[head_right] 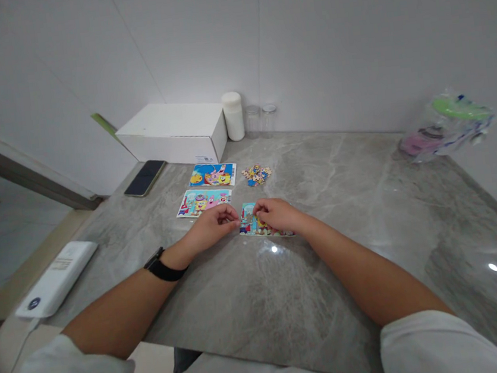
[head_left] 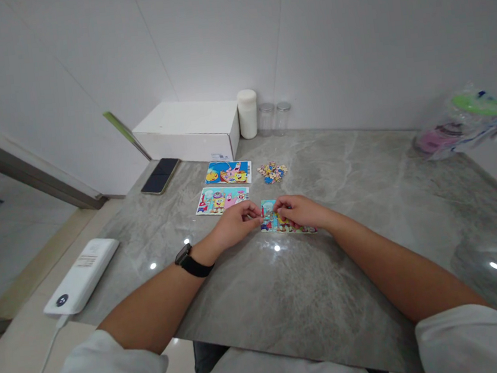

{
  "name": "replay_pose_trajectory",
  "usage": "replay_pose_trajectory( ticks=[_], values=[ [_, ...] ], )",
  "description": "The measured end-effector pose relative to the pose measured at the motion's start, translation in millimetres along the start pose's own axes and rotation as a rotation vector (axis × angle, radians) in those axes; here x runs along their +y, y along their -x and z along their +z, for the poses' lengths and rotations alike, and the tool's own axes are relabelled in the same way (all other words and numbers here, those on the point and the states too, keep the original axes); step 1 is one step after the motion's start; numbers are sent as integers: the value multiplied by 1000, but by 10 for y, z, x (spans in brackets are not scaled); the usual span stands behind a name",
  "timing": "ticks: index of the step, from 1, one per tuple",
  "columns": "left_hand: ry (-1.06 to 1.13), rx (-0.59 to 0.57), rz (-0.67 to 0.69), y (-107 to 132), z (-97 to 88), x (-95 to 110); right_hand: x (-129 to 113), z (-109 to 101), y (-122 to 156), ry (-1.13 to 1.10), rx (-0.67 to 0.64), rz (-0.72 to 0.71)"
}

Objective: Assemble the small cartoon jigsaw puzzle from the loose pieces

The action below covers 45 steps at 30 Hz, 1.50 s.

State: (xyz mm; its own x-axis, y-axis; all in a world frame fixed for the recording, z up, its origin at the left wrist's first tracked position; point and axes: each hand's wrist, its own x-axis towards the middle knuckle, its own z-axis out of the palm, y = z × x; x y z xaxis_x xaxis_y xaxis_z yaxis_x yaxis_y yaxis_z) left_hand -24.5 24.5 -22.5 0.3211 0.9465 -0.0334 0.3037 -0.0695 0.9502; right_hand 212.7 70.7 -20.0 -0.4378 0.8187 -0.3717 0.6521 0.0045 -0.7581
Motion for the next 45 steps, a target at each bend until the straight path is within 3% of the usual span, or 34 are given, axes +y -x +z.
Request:
replay_pose_trajectory(
  ticks=[5,11,15,19,27,33,37,41,45],
  values=[
    [122,41,1,-5,35,13,-39,-34,16,-117,-47,26],
    [178,85,-5,11,65,26,-145,-22,95,-167,36,-69],
    [168,86,15,10,75,23,-253,17,168,-210,12,-142],
    [109,112,35,3,73,13,-325,25,205,-243,2,-112],
    [76,74,28,4,77,18,-255,64,149,-259,42,-141],
    [-247,162,153,20,-8,29,-330,-358,120,-91,147,-248],
    [-492,126,235,49,-42,48,-459,-561,11,66,127,-260],
    [-570,19,351,55,-37,19,-476,-444,-118,188,39,-206],
    [-610,-39,419,44,-28,-40,-386,-259,-161,317,33,-162]
  ],
)
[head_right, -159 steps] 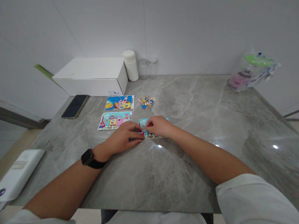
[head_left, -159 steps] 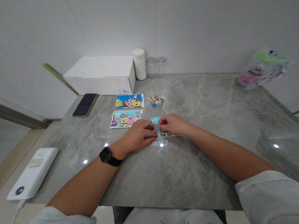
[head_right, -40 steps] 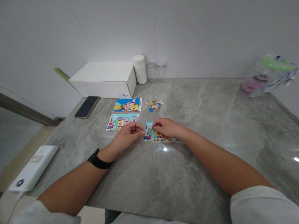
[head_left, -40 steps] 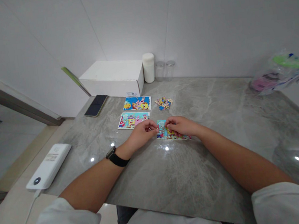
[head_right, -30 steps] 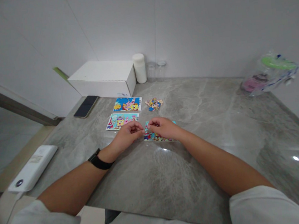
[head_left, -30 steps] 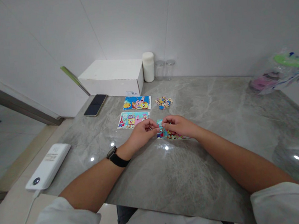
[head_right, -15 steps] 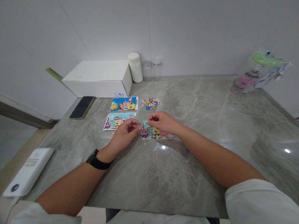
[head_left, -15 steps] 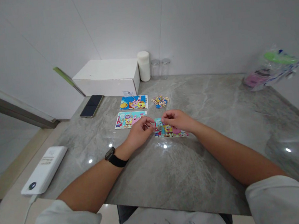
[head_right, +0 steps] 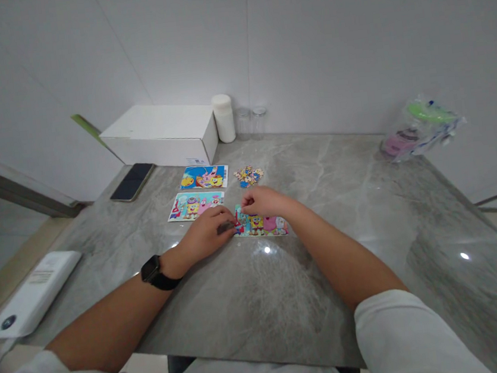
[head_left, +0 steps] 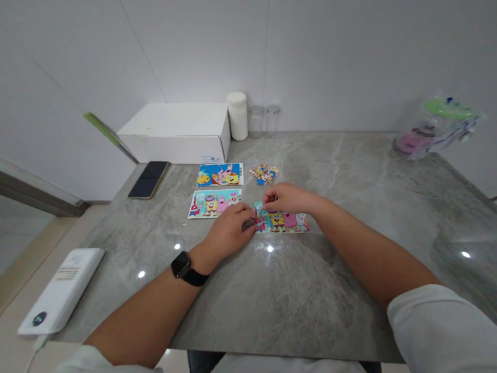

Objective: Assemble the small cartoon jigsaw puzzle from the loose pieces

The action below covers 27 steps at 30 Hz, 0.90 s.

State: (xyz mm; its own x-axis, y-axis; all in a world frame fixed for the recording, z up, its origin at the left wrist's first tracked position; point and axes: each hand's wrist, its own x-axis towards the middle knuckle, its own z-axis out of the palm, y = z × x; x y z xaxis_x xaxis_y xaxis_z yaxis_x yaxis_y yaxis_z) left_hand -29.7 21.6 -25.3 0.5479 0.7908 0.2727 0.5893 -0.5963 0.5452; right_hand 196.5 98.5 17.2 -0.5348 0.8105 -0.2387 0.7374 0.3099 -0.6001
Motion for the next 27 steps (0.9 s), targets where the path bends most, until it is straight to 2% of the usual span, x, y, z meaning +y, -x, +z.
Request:
replay_pose_trajectory(
  ticks=[8,18,27],
  values=[
    [-13,-36,24,1,7,1,79,137,-48,42,-28,-25],
    [-40,-78,26,2,16,-1,47,225,-49,139,25,7],
    [-34,-80,17,7,2,10,2,227,-30,188,42,37]
  ],
)
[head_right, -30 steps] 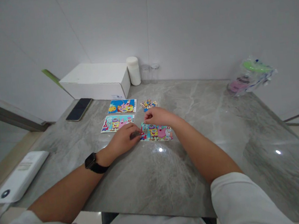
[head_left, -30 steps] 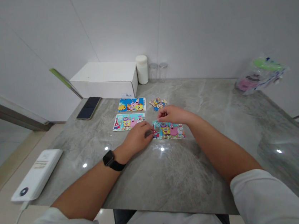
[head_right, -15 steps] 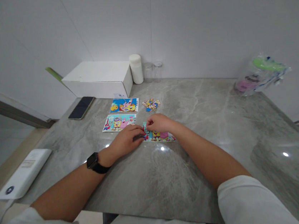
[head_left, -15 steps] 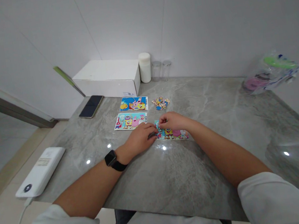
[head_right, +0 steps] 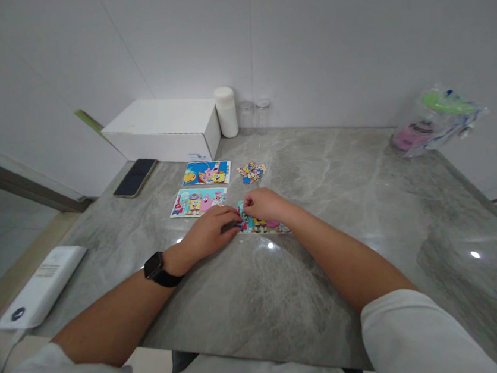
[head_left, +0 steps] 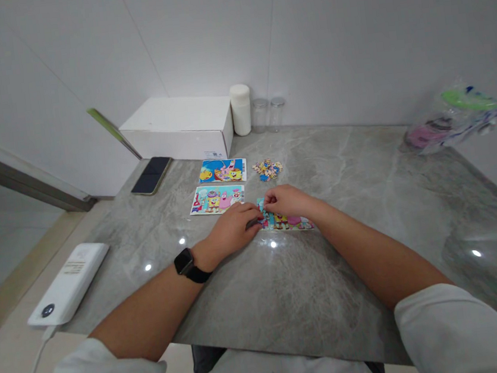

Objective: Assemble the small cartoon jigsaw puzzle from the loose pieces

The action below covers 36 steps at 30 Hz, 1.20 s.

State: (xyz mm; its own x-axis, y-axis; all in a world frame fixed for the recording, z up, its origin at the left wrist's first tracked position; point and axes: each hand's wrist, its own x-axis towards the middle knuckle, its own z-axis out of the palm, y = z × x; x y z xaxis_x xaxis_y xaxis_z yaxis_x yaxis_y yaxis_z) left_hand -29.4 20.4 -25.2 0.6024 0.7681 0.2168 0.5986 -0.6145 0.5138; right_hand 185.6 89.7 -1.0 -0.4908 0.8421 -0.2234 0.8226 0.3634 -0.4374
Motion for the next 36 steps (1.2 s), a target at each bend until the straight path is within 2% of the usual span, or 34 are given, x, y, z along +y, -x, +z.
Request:
replay_pose_trajectory(
  ticks=[11,19,24,32,36],
  values=[
    [-40,-10,27,-6,26,-10,36,71,-36,38,38,-4],
    [-157,-45,59,-12,-4,35,26,-11,-14,44,66,21],
    [-231,-59,68,-5,-15,63,19,-11,-20,76,38,23],
    [-226,-62,61,-11,-34,98,13,57,-30,81,43,13],
    [-215,-51,66,-12,-27,86,45,-14,-24,45,96,10]
  ],
)
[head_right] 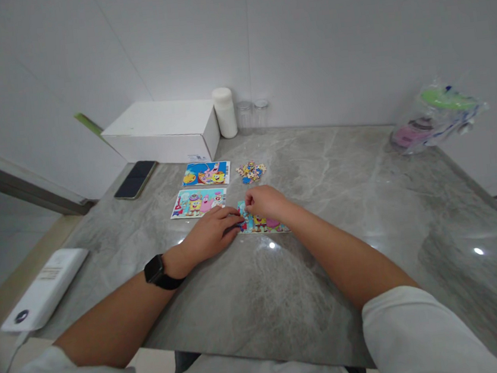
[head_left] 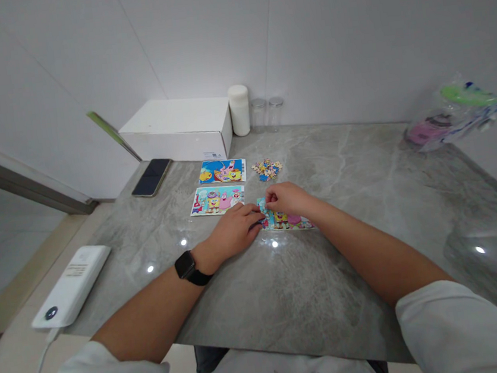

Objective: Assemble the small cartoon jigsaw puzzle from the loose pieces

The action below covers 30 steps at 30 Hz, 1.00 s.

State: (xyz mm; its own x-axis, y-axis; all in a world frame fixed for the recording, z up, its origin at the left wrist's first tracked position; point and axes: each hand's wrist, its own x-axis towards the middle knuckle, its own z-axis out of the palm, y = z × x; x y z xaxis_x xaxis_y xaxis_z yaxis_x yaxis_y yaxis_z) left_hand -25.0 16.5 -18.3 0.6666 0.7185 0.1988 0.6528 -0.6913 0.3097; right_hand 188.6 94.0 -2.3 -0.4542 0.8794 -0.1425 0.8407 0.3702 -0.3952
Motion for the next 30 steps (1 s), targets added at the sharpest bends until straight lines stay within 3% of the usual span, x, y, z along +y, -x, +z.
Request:
replay_pose_trajectory(
  ticks=[6,13,17,20,22,25,30],
  values=[
    [6,79,-14,6,1,-27,143,-411,68,-165,305,43],
    [-3,52,49,7,91,-72,203,-851,320,-241,457,55],
    [-2,20,49,-8,85,-81,259,-1194,618,-255,566,16],
    [5,22,44,-17,66,-81,344,-1489,909,-256,743,31],
    [13,25,44,-21,66,-84,422,-1590,1049,-259,776,51],
    [14,28,40,-24,88,-92,569,-1469,1098,-182,661,26],
    [46,48,33,-23,86,-95,831,-730,1011,-13,323,-186]
  ],
)
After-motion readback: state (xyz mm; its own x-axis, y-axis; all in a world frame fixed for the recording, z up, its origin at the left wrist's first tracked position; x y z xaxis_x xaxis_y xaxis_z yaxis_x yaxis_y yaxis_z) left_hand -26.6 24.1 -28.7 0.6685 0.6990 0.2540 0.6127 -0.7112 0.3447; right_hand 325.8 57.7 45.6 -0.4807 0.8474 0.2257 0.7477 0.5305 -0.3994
